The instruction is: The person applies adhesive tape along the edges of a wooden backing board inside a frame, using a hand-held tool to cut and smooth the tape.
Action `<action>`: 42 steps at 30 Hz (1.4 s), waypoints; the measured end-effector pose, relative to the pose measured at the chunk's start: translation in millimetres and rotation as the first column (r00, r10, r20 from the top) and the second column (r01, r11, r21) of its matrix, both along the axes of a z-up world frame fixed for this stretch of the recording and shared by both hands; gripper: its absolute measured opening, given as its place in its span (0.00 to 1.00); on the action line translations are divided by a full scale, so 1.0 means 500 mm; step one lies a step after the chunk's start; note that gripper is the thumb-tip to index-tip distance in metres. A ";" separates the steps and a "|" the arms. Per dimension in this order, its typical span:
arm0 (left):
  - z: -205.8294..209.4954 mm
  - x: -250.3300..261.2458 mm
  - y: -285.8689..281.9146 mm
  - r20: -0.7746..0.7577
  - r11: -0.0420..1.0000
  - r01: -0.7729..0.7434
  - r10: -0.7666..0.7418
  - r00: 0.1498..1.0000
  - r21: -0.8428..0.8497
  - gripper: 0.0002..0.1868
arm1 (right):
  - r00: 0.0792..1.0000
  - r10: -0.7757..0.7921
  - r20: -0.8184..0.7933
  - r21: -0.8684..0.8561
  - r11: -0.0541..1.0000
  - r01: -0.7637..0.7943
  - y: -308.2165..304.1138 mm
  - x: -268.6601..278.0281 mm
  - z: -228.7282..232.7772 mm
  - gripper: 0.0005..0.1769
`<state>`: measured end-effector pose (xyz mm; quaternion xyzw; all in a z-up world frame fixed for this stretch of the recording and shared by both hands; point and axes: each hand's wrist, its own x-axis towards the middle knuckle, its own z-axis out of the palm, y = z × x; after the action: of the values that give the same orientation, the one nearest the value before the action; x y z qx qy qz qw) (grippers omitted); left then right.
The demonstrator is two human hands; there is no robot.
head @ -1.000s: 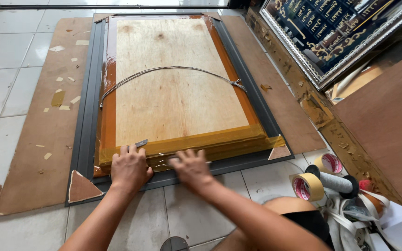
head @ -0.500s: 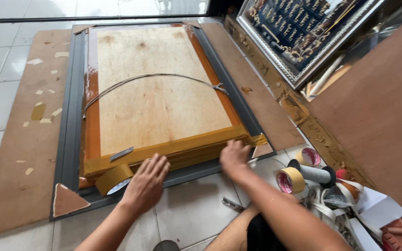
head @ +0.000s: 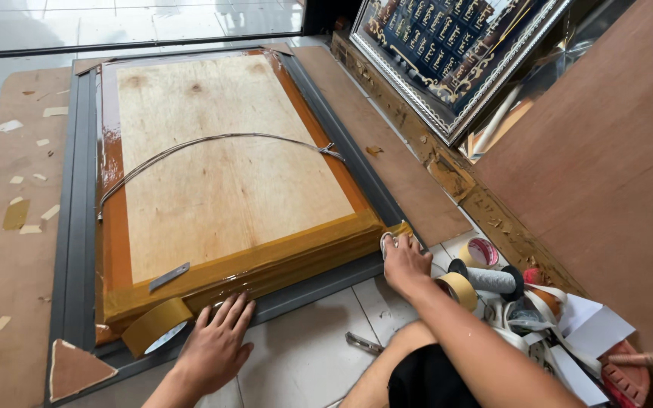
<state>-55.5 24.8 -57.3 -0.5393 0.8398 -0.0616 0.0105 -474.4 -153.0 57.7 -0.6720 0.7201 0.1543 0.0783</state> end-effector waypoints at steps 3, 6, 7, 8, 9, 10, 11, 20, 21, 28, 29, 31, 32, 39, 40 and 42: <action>0.001 -0.001 -0.005 -0.038 1.000 -0.007 0.007 0.999 0.004 0.47 | 0.998 -0.016 0.054 -0.084 0.996 0.020 -0.026 -0.019 -0.030 0.32; -0.014 -0.008 -0.008 -0.057 0.999 -0.015 0.012 0.998 -0.053 0.47 | 1.000 0.024 -0.013 -0.058 0.998 -0.025 -0.055 -0.027 -0.028 0.36; -0.022 -0.010 -0.013 -0.057 0.999 -0.012 0.009 0.998 -0.053 0.47 | 1.000 0.021 -0.014 -0.058 0.998 -0.022 -0.064 -0.032 -0.031 0.36; -0.031 -0.012 -0.013 -0.055 0.998 -0.017 0.013 0.998 -0.067 0.48 | 0.984 0.115 -0.137 -0.064 0.990 -0.124 -0.070 -0.037 -0.037 0.35; -0.040 -0.014 -0.012 -0.053 0.996 -0.022 0.018 0.998 -0.082 0.49 | 0.944 0.204 -0.258 -0.057 0.973 -0.226 -0.074 -0.042 -0.043 0.35; -0.036 -0.016 -0.014 -0.054 0.997 -0.023 0.018 0.998 -0.078 0.49 | 0.944 0.206 -0.259 -0.053 0.973 -0.227 -0.090 -0.050 -0.052 0.35; -0.030 -0.019 -0.015 -0.029 0.996 -0.016 0.013 0.999 -0.093 0.50 | 0.904 0.254 -0.345 -0.112 0.945 -0.308 -0.105 -0.058 -0.061 0.31; -0.044 -0.016 -0.003 -0.003 0.978 -0.006 0.005 1.000 -0.208 0.56 | 0.976 0.106 -0.188 -0.142 0.981 -0.134 -0.134 -0.033 -0.144 0.25; -0.056 -0.011 0.001 0.013 0.938 0.016 -0.012 1.000 -0.347 0.60 | 0.961 0.128 -0.246 -0.231 0.955 -0.186 -0.127 -0.036 -0.195 0.26; -0.056 -0.006 0.000 0.030 0.930 0.028 -0.019 0.999 -0.366 0.61 | 0.962 0.165 -0.217 0.032 0.986 -0.162 -0.042 0.021 -0.037 0.41; -0.054 -0.005 0.000 0.025 0.941 0.032 -0.025 0.999 -0.337 0.61 | 0.981 0.077 -0.177 0.023 0.997 -0.074 -0.064 0.019 -0.054 0.40; -0.041 -0.006 -0.003 0.018 0.951 0.037 -0.033 0.999 -0.308 0.60 | 0.990 -0.015 -0.138 0.018 1.000 0.018 -0.099 0.011 -0.049 0.38; -0.028 -0.006 -0.002 0.003 0.984 0.019 -0.018 1.000 -0.178 0.59 | 0.994 -0.088 -0.058 0.032 0.995 0.090 -0.106 0.007 -0.030 0.37; -0.011 -0.010 -0.001 0.003 0.998 -0.010 0.010 1.000 -0.069 0.62 | 0.931 0.121 -0.344 0.034 0.993 -0.116 -0.103 -0.028 -0.019 0.27; 0.001 -0.009 -0.003 0.003 0.998 -0.008 0.008 1.000 -0.068 0.62 | 0.932 0.119 -0.343 0.035 0.993 -0.114 -0.104 -0.045 -0.045 0.27; 0.022 -0.011 -0.008 -0.010 0.999 -0.022 0.022 1.000 0.043 0.58 | 0.901 0.155 -0.406 -0.226 0.938 -0.263 -0.104 -0.083 -0.101 0.22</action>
<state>-61.2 20.8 -46.3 -0.5484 0.8350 -0.0404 0.0182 -516.1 -205.2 7.1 -0.7072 0.6588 0.1882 -0.1745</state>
